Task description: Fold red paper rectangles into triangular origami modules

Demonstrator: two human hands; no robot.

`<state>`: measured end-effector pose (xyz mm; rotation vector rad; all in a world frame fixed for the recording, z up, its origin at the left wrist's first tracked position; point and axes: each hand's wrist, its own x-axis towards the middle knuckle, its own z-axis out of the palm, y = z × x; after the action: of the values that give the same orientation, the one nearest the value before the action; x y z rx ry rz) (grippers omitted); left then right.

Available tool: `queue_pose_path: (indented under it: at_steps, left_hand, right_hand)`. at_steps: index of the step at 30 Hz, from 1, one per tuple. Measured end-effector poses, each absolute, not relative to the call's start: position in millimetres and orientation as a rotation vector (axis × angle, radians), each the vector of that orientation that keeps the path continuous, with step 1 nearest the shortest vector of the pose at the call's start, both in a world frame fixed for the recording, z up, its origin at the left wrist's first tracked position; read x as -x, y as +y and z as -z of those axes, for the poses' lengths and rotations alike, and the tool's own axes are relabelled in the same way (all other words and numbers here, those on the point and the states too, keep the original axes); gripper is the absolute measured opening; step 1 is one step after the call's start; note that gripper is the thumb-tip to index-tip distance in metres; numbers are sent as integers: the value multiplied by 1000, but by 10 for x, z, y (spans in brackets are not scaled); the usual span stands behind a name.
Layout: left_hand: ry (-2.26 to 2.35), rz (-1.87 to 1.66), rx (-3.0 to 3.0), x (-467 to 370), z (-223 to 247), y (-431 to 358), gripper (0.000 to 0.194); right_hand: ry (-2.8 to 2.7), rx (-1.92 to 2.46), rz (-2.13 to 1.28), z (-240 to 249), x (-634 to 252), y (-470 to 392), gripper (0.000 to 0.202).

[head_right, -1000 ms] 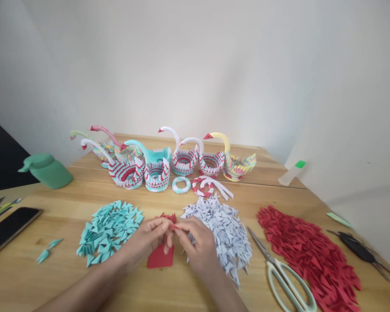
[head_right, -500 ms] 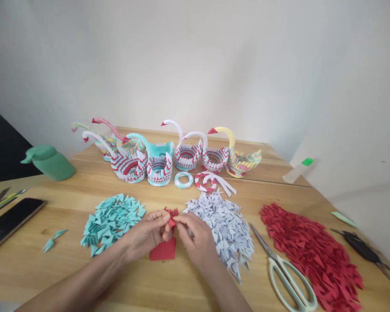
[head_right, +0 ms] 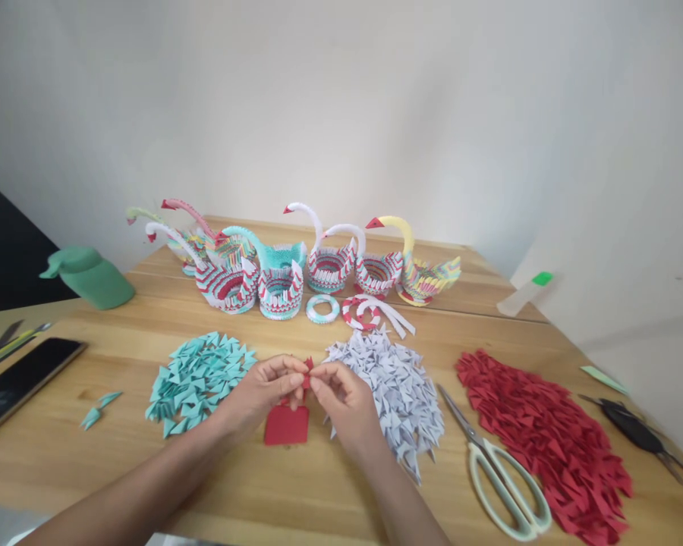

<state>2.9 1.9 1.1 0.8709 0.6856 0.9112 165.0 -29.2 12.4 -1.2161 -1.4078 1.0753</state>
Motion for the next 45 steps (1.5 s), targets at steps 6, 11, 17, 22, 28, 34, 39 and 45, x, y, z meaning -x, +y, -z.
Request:
queue_pose_path:
  at_steps: [6, 11, 17, 22, 28, 34, 39, 45]
  left_hand:
    - [652, -900, -962, -23, -84, -6, 29]
    - [636, -963, -1045, -36, -175, -53, 26]
    - [610, -985, -1051, -34, -135, -40, 19]
    - [611, -1001, -1050, -32, -128, -38, 18]
    - [643, -955, -1006, -45, -83, -47, 25]
    - [637, -984, -786, 29, -36, 68, 34]
    - [528, -920, -656, 35, -94, 78, 30]
    - [563, -894, -617, -24, -61, 13, 30]
  right_hand:
    - [-1238, 1105, -1267, -102, -1665, -295, 25]
    - [-1188, 1086, -1322, -124, -1673, -315, 31]
    - [-1202, 1036, -1339, -134, -1666, -320, 26]
    - [-1224, 1058, -1325, -122, -1674, -323, 28]
    - [-1225, 1070, -1305, -106, -1665, -313, 28]
    - [-1288, 1103, -1115, -131, -1685, -285, 29]
    - [-1281, 1148, -1017, -117, -1724, -263, 29]
    - [-1442, 1195, -875, -82, -1693, -295, 19]
